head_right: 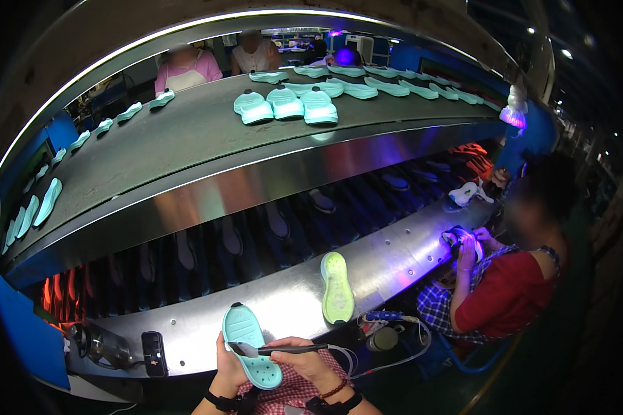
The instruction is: Applying glue or primer to shoe soles using a brush on a factory assembly line.
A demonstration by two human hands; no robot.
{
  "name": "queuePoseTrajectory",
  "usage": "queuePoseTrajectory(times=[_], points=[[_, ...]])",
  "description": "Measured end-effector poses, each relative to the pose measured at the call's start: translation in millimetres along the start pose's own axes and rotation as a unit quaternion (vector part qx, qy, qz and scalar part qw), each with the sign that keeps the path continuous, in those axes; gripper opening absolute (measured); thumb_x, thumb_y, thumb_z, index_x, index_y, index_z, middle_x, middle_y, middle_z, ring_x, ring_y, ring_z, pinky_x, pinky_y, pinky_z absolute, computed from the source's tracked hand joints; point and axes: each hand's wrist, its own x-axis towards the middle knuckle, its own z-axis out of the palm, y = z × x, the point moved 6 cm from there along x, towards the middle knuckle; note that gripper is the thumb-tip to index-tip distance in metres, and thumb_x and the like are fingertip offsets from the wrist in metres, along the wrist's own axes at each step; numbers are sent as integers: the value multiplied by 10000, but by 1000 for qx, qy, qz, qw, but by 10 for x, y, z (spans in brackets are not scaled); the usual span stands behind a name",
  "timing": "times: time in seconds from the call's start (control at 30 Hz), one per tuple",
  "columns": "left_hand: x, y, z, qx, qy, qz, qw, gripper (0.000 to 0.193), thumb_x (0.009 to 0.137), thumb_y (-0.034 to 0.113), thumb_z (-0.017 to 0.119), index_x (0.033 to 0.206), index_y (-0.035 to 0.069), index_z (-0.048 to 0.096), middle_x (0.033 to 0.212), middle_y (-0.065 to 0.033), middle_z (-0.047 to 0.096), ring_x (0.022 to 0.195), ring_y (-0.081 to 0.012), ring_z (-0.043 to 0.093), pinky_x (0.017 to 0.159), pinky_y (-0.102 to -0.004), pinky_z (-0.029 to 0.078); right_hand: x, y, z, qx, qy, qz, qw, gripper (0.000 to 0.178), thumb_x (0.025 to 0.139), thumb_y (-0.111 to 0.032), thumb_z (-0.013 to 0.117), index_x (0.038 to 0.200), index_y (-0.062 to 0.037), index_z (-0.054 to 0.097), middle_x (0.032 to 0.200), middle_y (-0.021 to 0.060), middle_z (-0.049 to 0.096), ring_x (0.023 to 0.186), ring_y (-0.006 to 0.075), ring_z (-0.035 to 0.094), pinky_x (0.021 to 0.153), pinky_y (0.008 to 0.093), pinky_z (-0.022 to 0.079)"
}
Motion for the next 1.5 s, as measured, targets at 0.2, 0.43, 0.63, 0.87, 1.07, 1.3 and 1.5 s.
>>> queuePoseTrajectory(times=[0.2,0.43,0.63,0.87,1.07,1.3,1.5], points=[[11,-23,28,-9,9,6,1000,696,814,604,246,1210,64,435,1133,-167,510,1013,-340,500,887,-472,391,-10,17,41,-36,12,6,999,234,770,69,578,1003,73,560,965,175,610,862,200,608,793,283,493],[41,-52,-25,0,22,15,1000,688,817,600,251,1211,68,439,1128,-154,517,1006,-324,504,891,-456,392,-1,32,40,-27,9,10,1000,239,769,68,581,1007,70,565,969,168,610,872,189,605,794,268,488],[51,-67,-41,-12,5,7,1000,701,815,607,252,1224,66,430,1139,-157,513,1022,-325,499,899,-456,387,-1,64,2,-35,-1,12,999,248,780,9,607,1020,57,569,978,140,611,886,176,593,807,257,476],[39,-51,-47,10,19,17,1000,715,811,616,254,1232,62,418,1144,-164,506,1024,-329,497,901,-465,382,21,112,-52,-20,7,5,1000,237,776,56,582,1012,65,566,974,163,610,869,192,605,787,269,489],[-13,-30,39,22,5,17,1000,715,806,617,262,1240,66,404,1166,-167,487,1031,-342,487,898,-478,380,20,151,-63,-15,9,3,1000,240,779,22,602,1014,55,569,949,133,614,855,159,595,777,241,483],[-55,-28,-15,-10,13,-1,1000,700,811,607,260,1232,69,414,1165,-163,491,1035,-342,485,899,-479,378,13,165,17,-8,13,0,1000,236,783,15,599,1012,62,565,945,134,615,820,154,600,731,232,494],[-107,-4,-42,-2,7,-9,1000,696,814,599,257,1231,67,422,1170,-160,496,1041,-333,485,908,-464,374,20,197,56,-2,16,-1,1000,233,781,20,597,1009,61,567,943,134,617,802,151,602,718,233,499]])
